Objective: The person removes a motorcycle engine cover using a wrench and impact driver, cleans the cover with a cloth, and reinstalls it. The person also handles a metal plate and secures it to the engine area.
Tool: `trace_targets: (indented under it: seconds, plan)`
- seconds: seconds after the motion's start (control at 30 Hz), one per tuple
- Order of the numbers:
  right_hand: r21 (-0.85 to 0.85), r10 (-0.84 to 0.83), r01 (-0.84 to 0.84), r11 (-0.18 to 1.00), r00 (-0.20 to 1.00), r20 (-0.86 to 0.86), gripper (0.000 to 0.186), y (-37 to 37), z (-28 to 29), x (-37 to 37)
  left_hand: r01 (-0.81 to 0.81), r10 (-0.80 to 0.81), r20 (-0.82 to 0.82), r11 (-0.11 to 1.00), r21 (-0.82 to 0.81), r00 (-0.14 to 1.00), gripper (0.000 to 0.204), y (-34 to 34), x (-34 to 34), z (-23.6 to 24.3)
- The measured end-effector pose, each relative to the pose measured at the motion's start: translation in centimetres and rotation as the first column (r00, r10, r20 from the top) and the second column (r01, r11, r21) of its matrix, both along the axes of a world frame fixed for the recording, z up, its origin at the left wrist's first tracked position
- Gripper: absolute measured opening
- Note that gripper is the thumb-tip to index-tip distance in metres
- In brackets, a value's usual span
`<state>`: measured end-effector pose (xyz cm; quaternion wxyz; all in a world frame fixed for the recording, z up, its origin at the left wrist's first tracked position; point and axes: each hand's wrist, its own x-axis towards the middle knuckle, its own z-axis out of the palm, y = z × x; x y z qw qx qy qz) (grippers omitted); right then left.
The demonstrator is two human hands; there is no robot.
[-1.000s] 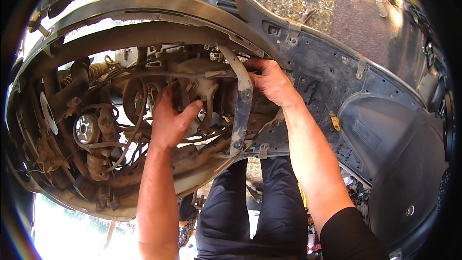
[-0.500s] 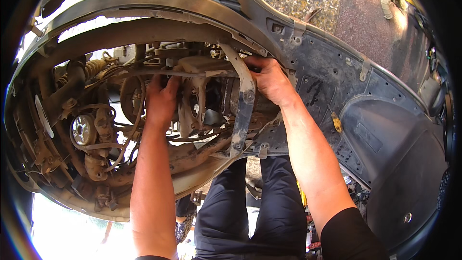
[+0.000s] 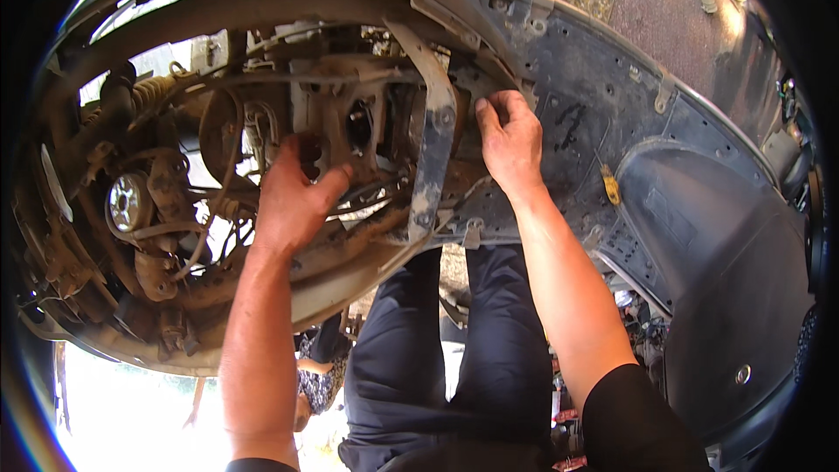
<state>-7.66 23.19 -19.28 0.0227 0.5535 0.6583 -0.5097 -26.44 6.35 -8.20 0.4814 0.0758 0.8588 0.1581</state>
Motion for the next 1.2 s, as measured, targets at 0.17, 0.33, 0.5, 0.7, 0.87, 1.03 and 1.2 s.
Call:
trace_targets:
  seconds: [0.17,0.33,0.5,0.7,0.87,1.03,1.2]
  plan:
    - [-0.231,0.495,-0.540,0.810,0.839,-0.225,0.018,-2.1,2.3,3.9,0.551,-0.534,0.144,0.780,-0.296,0.833,0.058,-0.5,0.9,-0.3]
    - [-0.313,0.682,-0.764,0.565,0.645,-0.344,0.028,-4.3,0.7,3.2,0.660,-0.647,0.160,0.684,-0.311,0.745,0.049,-1.0,1.0,-1.9]
    - [-0.385,0.662,-0.691,0.612,0.713,-0.229,0.031,-5.3,0.3,2.7,0.674,-0.675,0.129,0.664,-0.323,0.727,0.049,-1.5,1.9,-2.7]
    - [-0.427,0.692,-0.659,0.619,0.715,-0.101,0.030,-5.6,0.7,2.4,0.655,-0.664,0.071,0.704,-0.275,0.744,0.050,-2.0,2.7,-3.8]
    - [-0.460,0.689,-0.609,0.646,0.725,0.008,0.025,-5.7,1.0,2.2,0.612,-0.630,-0.052,0.768,-0.187,0.775,0.052,-2.2,2.2,-4.3]
    - [-0.464,0.644,-0.565,0.682,0.765,0.016,0.030,-5.8,0.1,2.1,0.572,-0.593,-0.073,0.798,-0.190,0.802,0.060,-2.1,2.2,-4.7]
    - [-0.453,0.627,-0.552,0.700,0.779,0.018,0.036,-5.9,-0.1,2.0,0.588,-0.613,-0.070,0.779,-0.217,0.787,0.064,-2.2,1.9,-5.2]
